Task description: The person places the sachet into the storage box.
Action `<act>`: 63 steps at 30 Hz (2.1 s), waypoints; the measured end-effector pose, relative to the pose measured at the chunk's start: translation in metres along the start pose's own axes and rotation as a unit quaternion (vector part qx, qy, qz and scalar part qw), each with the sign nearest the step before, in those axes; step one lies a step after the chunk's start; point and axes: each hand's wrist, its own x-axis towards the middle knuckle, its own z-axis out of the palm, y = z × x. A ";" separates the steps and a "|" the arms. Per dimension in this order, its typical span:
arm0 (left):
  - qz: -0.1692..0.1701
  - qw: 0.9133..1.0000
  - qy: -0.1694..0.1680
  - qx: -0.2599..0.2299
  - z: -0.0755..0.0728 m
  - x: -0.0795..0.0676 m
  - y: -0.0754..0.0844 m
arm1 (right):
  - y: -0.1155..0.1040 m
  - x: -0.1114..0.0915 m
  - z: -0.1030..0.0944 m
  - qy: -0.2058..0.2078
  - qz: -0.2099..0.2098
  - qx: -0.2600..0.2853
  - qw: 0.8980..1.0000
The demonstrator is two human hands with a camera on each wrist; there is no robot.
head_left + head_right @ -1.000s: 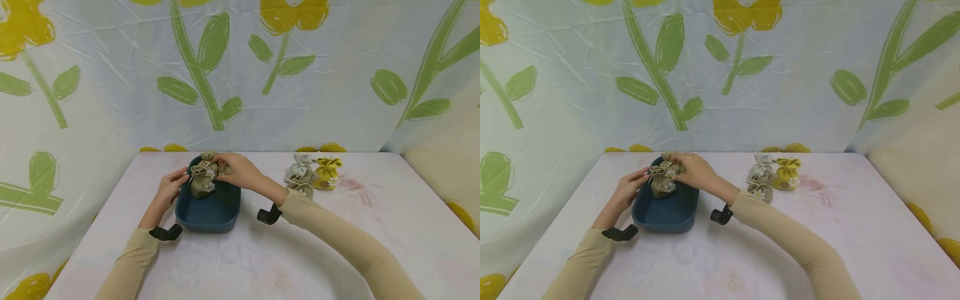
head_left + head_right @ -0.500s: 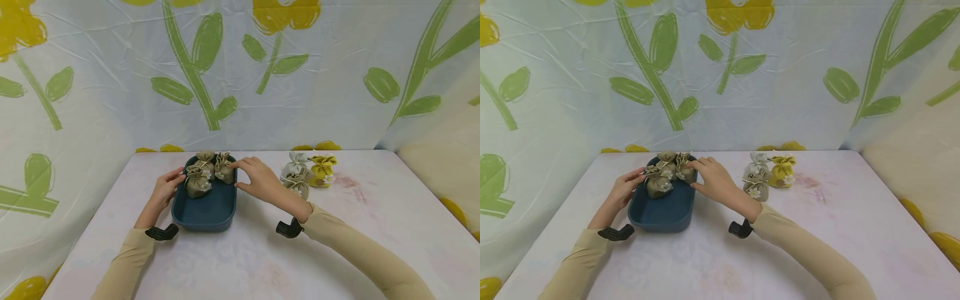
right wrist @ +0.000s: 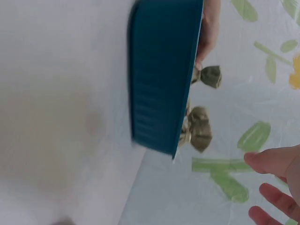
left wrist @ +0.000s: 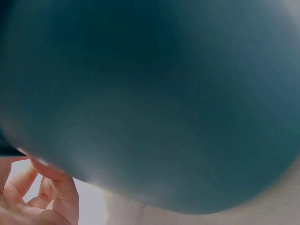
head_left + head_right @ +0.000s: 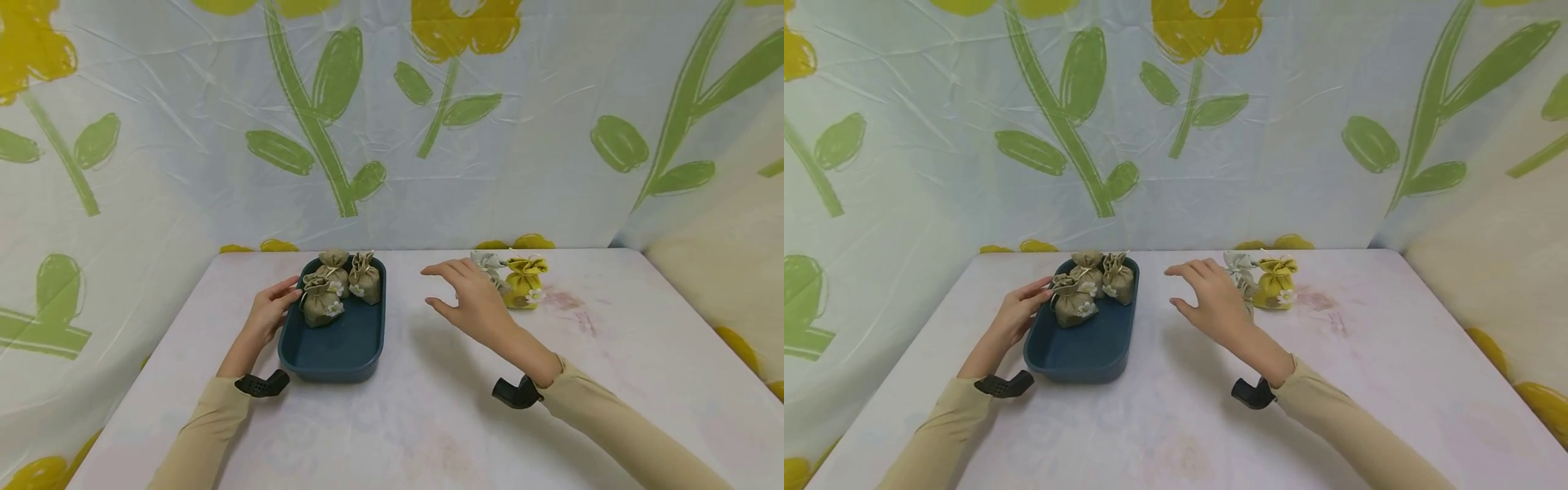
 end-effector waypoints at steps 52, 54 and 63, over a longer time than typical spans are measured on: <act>-0.001 1.000 -0.014 -0.027 -0.003 -0.001 -0.004 | 0.094 -0.075 0.000 0.035 0.253 0.144 0.956; 0.000 1.000 -0.014 -0.028 -0.002 -0.001 -0.004 | 0.095 -0.075 0.000 0.026 0.254 0.147 0.956; 0.001 1.000 -0.013 -0.025 -0.003 0.002 -0.005 | 0.092 -0.073 0.003 0.012 0.250 0.160 0.955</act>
